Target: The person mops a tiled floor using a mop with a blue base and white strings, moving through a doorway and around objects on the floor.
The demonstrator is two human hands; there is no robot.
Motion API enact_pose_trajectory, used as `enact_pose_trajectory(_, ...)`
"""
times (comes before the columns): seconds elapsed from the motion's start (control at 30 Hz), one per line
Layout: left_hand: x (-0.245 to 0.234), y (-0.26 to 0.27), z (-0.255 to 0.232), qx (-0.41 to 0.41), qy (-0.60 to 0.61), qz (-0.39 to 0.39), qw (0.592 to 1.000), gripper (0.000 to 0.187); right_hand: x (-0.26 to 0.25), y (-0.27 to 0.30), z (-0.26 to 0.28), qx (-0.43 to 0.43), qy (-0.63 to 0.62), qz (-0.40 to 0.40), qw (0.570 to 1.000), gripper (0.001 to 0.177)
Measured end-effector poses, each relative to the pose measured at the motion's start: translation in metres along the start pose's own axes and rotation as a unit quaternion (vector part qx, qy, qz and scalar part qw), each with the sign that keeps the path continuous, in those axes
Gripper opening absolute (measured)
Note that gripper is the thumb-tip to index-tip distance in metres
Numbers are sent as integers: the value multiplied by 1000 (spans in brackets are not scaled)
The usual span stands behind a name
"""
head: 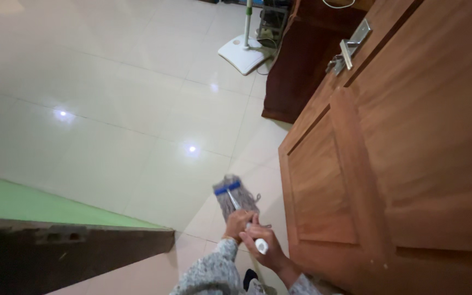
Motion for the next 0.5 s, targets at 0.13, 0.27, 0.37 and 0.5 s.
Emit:
enact_pose_trajectory(0.13, 27, -14, 64, -73, -73, 105, 989, 18, 20, -2, -54, 77, 24, 9, 997, 20)
enact_pose_trajectory(0.27, 23, -32, 80, -88, -30, 51, 994, 22, 26, -7, -82, 35, 57, -36, 997, 26)
enact_pose_trajectory(0.37, 21, -38, 70, -39, -63, 31, 997, 28, 17, -12, -80, 27, 65, -51, 996, 26)
enact_pose_trajectory(0.5, 49, -25, 40, -105, -7, 118, 987, 29, -15, -5, -44, 103, 80, -69, 989, 25)
Point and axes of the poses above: each hand's wrist, its own y-axis away from the middle knuckle, its own x-axis out of the palm, z = x × y, the point moved 8 cm from there along -y, towards the middle knuckle, and after that the axes turned 4 degrees about -x, right-handed, at the moved point
